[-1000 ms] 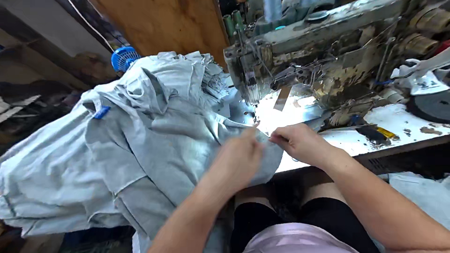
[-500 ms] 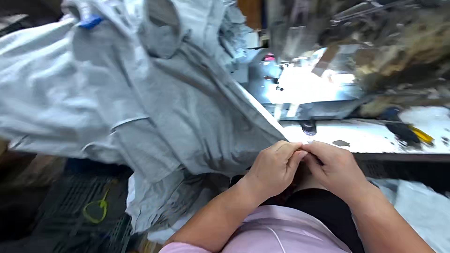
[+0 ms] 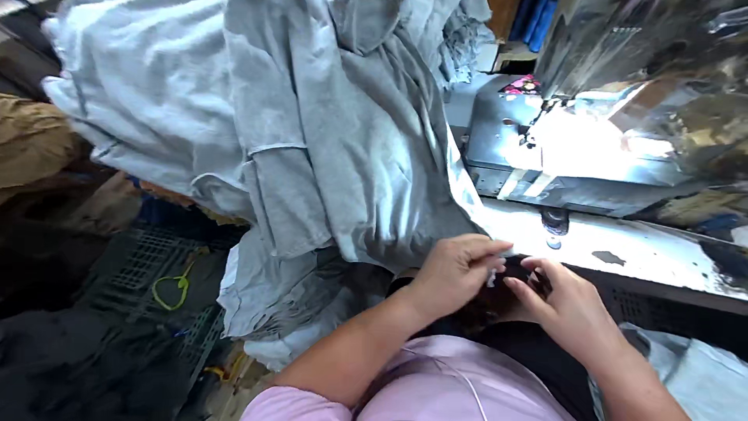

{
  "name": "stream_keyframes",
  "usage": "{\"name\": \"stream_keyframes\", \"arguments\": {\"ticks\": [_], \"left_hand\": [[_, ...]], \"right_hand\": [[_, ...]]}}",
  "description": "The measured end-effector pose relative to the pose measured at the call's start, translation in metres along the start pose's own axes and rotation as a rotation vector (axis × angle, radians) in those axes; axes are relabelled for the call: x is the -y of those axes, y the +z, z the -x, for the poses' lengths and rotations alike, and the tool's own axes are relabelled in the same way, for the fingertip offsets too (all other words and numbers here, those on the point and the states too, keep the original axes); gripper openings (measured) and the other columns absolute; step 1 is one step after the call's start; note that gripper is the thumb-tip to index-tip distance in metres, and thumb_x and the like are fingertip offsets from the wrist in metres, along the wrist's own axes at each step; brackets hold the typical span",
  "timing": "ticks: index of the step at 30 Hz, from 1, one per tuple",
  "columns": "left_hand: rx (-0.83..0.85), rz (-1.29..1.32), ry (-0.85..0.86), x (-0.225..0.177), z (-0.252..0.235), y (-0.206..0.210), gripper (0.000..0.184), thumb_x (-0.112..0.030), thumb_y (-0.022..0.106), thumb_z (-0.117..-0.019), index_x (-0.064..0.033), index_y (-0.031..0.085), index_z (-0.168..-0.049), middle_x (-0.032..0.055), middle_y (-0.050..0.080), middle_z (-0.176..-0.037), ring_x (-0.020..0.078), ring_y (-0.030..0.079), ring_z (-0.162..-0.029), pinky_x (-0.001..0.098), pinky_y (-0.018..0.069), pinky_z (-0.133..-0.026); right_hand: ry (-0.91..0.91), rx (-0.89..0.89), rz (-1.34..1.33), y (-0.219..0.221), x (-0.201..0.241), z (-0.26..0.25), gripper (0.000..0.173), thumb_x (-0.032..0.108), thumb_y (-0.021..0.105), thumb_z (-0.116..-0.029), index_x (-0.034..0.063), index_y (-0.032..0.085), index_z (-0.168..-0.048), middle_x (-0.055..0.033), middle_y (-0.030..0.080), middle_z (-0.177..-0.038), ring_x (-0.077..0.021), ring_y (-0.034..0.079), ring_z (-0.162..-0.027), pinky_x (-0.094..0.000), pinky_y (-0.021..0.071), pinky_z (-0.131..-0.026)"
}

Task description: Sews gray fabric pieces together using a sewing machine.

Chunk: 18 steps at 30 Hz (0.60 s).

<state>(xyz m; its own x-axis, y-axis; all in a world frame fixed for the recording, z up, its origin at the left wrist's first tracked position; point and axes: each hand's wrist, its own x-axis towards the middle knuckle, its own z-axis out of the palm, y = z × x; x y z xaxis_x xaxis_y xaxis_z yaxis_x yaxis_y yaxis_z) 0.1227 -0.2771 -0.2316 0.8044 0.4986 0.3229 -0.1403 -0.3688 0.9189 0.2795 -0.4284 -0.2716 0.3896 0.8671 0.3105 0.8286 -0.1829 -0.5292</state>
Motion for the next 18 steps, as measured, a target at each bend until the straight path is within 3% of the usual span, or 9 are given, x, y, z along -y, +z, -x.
{"name": "stream_keyframes", "arguments": {"ticks": [1, 2, 4, 5, 10, 12, 14, 16, 18], "left_hand": [[0.020, 0.127, -0.091, -0.004, -0.001, -0.006, 0.027, 0.002, 0.062, -0.0968, 0.0086, 0.068, -0.122, 0.0096, 0.073, -0.105, 0.0063, 0.071, -0.087, 0.0228, 0.0608, -0.082], [0.037, 0.253, -0.165, -0.006, -0.003, -0.011, 0.031, 0.003, 0.063, -0.0959, 0.0089, 0.065, -0.127, 0.0074, 0.073, -0.106, 0.0065, 0.072, -0.084, 0.0244, 0.0620, -0.081], [0.086, 0.451, -0.234, -0.009, -0.005, -0.016, 0.042, 0.006, 0.065, -0.0941, 0.0084, 0.058, -0.136, 0.0061, 0.075, -0.105, 0.0091, 0.073, -0.082, 0.0277, 0.0624, -0.081], [0.111, 0.506, -0.239, -0.010, -0.006, -0.016, 0.046, 0.007, 0.066, -0.0935, 0.0085, 0.056, -0.138, 0.0065, 0.075, -0.107, 0.0097, 0.073, -0.083, 0.0279, 0.0624, -0.082], [0.168, 0.572, -0.244, -0.017, -0.010, -0.002, 0.052, 0.010, 0.067, -0.0907, 0.0111, 0.052, -0.140, 0.0086, 0.072, -0.117, 0.0113, 0.073, -0.089, 0.0285, 0.0628, -0.083], [0.187, 0.484, -0.226, -0.018, -0.009, -0.004, 0.058, 0.007, 0.073, -0.0879, 0.0111, 0.051, -0.141, 0.0098, 0.069, -0.126, 0.0088, 0.073, -0.090, 0.0262, 0.0628, -0.083], [0.224, 0.291, -0.157, -0.019, -0.007, -0.011, 0.064, -0.009, 0.081, -0.0864, 0.0100, 0.053, -0.141, 0.0119, 0.064, -0.132, 0.0059, 0.069, -0.104, 0.0220, 0.0582, -0.093], [0.234, 0.118, -0.047, -0.021, -0.006, -0.017, 0.062, -0.024, 0.080, -0.0885, 0.0068, 0.059, -0.138, 0.0120, 0.066, -0.131, 0.0065, 0.061, -0.119, 0.0220, 0.0500, -0.103], [0.222, 0.074, 0.068, -0.023, -0.006, -0.018, 0.059, -0.024, 0.076, -0.0921, 0.0070, 0.058, -0.139, 0.0134, 0.066, -0.132, 0.0102, 0.060, -0.124, 0.0261, 0.0493, -0.107]], "right_hand": [[0.057, 0.030, -0.008, -0.008, -0.005, -0.003, 0.041, 0.035, 0.060, -0.0968, 0.0000, 0.069, -0.116, -0.0153, 0.069, -0.090, -0.0266, 0.066, -0.072, -0.0464, 0.0565, -0.066], [0.040, -0.008, 0.005, -0.015, -0.009, -0.005, 0.036, 0.030, 0.059, -0.0972, 0.0018, 0.071, -0.118, -0.0144, 0.070, -0.094, -0.0238, 0.066, -0.075, -0.0416, 0.0573, -0.068], [-0.180, -0.196, 0.011, -0.023, -0.008, -0.011, 0.030, 0.024, 0.061, -0.1002, 0.0041, 0.074, -0.118, -0.0128, 0.070, -0.094, -0.0170, 0.065, -0.080, -0.0269, 0.0546, -0.073], [-0.307, -0.261, 0.000, -0.024, -0.004, -0.015, 0.026, 0.023, 0.061, -0.1026, 0.0058, 0.073, -0.119, -0.0128, 0.069, -0.094, -0.0170, 0.065, -0.086, -0.0247, 0.0536, -0.078], [-0.623, -0.318, -0.020, -0.012, 0.014, -0.035, 0.024, 0.013, 0.056, -0.1042, 0.0080, 0.070, -0.123, -0.0110, 0.067, -0.093, -0.0214, 0.061, -0.082, -0.0312, 0.0485, -0.075], [-0.593, -0.363, -0.106, -0.012, 0.012, -0.035, 0.020, 0.010, 0.059, -0.1034, 0.0051, 0.071, -0.118, -0.0117, 0.069, -0.094, -0.0181, 0.064, -0.086, -0.0266, 0.0514, -0.079], [-0.457, -0.356, -0.164, -0.016, 0.008, -0.033, 0.026, 0.022, 0.061, -0.1044, 0.0027, 0.067, -0.120, -0.0122, 0.064, -0.100, -0.0083, 0.061, -0.090, -0.0151, 0.0501, -0.083], [-0.316, -0.235, -0.209, -0.014, 0.004, -0.036, 0.042, 0.031, 0.067, -0.0991, -0.0023, 0.067, -0.126, -0.0155, 0.064, -0.107, -0.0030, 0.053, -0.077, -0.0129, 0.0437, -0.067], [-0.260, -0.153, -0.224, -0.007, 0.006, -0.040, 0.026, 0.022, 0.064, -0.0977, 0.0010, 0.075, -0.108, -0.0118, 0.073, -0.099, -0.0034, 0.062, -0.075, -0.0149, 0.0504, -0.069]]}}
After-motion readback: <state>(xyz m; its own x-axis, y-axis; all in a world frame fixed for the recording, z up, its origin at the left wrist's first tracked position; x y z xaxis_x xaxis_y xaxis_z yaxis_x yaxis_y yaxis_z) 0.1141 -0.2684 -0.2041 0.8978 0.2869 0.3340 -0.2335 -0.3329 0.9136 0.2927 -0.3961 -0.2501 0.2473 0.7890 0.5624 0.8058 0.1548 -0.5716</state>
